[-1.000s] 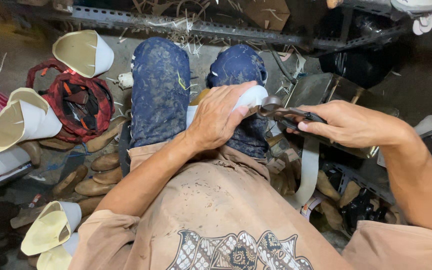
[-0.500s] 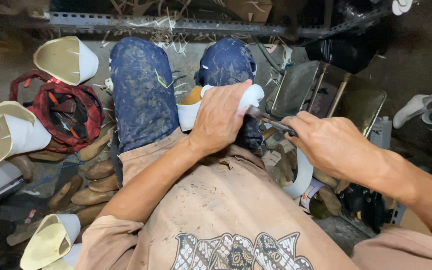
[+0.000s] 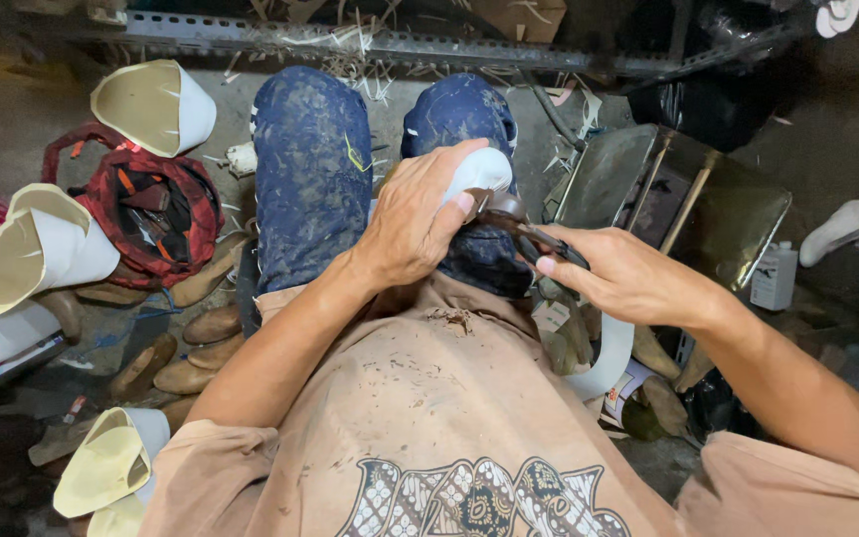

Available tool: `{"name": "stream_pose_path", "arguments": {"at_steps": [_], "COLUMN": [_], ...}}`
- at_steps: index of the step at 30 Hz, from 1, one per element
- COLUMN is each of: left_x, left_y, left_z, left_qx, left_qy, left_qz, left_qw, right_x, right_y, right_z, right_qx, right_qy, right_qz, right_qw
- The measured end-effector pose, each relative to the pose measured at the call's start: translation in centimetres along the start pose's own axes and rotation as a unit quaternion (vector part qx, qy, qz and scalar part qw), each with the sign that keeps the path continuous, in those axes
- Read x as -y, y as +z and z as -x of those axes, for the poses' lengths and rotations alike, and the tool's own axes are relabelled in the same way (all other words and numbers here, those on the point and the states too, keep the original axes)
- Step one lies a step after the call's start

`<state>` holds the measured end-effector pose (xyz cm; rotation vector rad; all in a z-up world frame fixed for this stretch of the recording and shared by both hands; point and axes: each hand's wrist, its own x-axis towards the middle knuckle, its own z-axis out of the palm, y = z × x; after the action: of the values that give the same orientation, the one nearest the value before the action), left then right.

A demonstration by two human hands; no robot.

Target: The person uses pliers and a hammer to shape white leather over a wooden shoe last, pulling the material tight and tapping it into place.

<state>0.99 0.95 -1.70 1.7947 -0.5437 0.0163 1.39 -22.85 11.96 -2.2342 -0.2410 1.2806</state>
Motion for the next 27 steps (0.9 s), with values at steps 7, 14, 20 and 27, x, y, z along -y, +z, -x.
{"name": "stream_pose_path", "arguments": {"at_steps": [7, 14, 20, 27], "left_x": [-1.0, -0.1, 0.8, 0.3], "left_y": [0.1, -0.9, -1.7, -1.2], "left_z": [0.3, -0.1, -0.7, -0.5], "left_qx": [0.028, 0.048, 0.028, -0.025], "left_qy": [0.013, -0.003, -0.021, 0.017], "left_qz": [-0.03, 0.023, 0.079, 0.059], "left_qw": [0.999, 0.999, 0.996, 0.998], "right_x": [-1.4, -2.3, -6.7, -5.8], "right_y": [-1.6, 2.1, 5.8, 5.9], "right_z": [-0.4, 0.0, -3.3, -3.2], "right_qx": [0.076, -0.039, -0.248, -0.262], "right_qy": [-0.006, 0.023, -0.113, -0.136], "right_qz": [-0.137, -0.037, 0.065, 0.005], "right_qw": [0.988, 0.998, 0.96, 0.955]}}
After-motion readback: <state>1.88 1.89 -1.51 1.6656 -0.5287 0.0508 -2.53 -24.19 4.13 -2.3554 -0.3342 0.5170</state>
